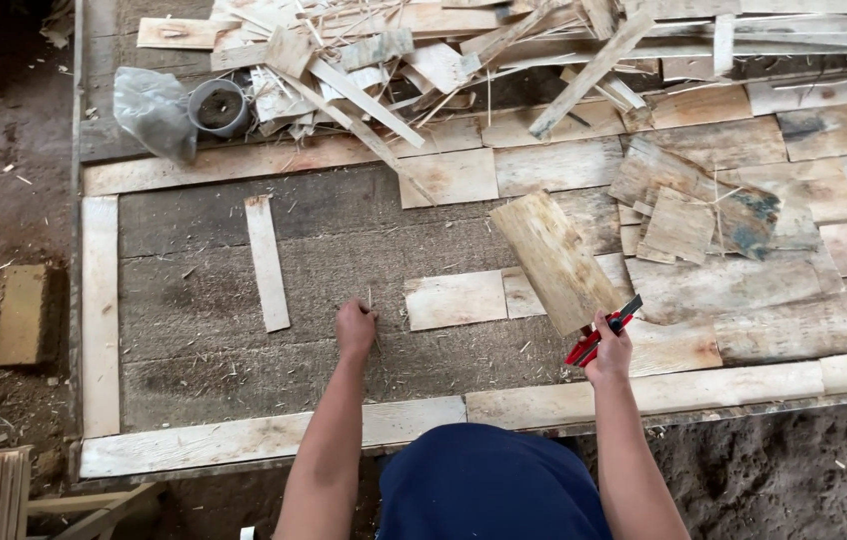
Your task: The person uses a red utility knife to cut small wooden planks on a wooden workbench. They repeatedly position the planks, score them with the knife, and break them apart, placing the cut pieces aside.
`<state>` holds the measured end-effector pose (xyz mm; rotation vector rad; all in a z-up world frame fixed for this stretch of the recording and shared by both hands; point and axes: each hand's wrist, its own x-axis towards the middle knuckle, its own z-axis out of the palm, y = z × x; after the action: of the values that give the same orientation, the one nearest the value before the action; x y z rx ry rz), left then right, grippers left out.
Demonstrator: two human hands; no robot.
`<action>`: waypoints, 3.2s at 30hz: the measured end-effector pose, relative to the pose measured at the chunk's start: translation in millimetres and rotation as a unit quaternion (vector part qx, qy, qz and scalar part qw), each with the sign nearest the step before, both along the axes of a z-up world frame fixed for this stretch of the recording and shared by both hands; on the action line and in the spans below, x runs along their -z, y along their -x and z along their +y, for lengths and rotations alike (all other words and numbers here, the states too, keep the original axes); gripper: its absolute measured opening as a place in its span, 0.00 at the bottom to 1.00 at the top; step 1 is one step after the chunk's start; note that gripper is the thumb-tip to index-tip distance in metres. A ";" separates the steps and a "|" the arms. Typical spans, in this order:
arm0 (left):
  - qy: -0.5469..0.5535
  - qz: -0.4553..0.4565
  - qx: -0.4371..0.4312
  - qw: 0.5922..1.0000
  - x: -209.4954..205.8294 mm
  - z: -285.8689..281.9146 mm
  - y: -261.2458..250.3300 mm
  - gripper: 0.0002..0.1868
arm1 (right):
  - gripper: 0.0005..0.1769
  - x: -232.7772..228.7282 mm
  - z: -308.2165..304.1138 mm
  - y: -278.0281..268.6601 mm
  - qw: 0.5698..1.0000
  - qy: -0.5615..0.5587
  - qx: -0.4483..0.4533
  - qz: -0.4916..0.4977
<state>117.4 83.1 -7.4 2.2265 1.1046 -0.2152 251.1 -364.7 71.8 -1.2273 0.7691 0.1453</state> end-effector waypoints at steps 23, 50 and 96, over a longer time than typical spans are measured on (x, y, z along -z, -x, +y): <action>0.399 -0.241 -0.112 0.878 -107.8 53.1 -10.6 0.27 | 0.20 26.5 271.2 80.0 0.963 -0.081 -0.246 0.079; -0.075 0.050 0.256 0.962 -122.4 79.1 29.0 0.42 | 0.20 23.5 363.8 66.1 0.806 0.256 -0.530 0.065; -0.045 0.132 0.194 0.971 -46.1 62.8 14.1 0.48 | 0.30 -23.7 424.0 96.2 0.601 0.435 -0.669 0.051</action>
<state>103.3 145.9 38.7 2.5353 0.8085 -0.6553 154.9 59.4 95.5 -2.5776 -0.2800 1.1982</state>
